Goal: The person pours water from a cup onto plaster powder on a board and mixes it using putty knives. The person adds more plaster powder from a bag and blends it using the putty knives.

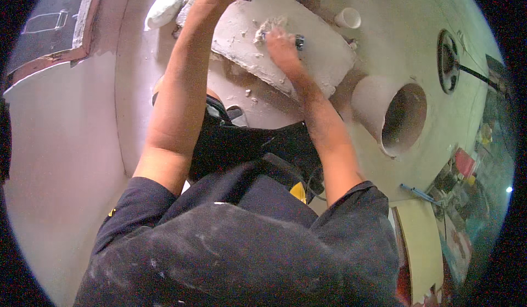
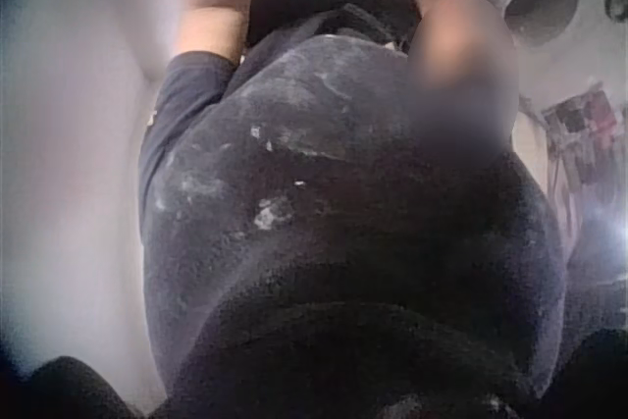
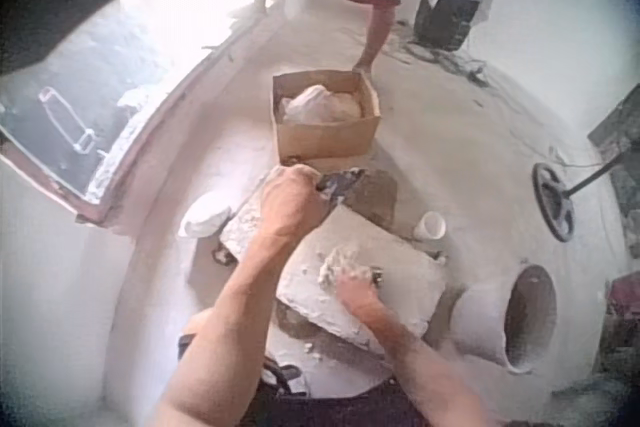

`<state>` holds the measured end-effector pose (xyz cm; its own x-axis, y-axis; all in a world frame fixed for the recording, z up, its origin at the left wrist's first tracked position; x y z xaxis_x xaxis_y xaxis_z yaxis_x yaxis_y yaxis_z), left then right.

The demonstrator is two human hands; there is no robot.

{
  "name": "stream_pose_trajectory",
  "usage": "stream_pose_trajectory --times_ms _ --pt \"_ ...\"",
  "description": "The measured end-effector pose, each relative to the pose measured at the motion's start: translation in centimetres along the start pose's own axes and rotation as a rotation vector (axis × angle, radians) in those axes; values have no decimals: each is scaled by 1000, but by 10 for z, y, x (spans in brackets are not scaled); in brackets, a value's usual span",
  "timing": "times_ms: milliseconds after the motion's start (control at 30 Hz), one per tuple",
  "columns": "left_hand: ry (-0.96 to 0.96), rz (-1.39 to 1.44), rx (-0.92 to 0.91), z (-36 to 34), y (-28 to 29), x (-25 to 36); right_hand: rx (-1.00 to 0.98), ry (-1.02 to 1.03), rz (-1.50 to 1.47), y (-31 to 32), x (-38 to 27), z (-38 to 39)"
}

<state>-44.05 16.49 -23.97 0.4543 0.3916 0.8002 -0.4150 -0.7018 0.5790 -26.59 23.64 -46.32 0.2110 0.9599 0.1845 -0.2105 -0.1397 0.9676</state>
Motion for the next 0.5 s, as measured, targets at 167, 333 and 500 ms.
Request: stream_pose_trajectory --times_ms 167,333,500 --pt "0 -55 -45 3 4 3 -106 120 -132 5 17 -5" --pt "15 -51 6 5 3 14 -96 -42 -287 -1 37 -29" --pt "53 -20 -70 6 3 16 101 182 -160 -15 54 -33"
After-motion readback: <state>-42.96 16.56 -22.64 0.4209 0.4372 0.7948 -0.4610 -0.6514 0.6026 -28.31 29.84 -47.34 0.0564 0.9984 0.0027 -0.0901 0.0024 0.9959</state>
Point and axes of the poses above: each hand's wrist, its own z-axis away from the middle knuckle, its own y-axis out of the back of the hand, x = y × z, the point moved 2 cm from there along -z, towards the middle knuckle, and after that the axes turned 14 degrees about z, right-handed, at the moved point
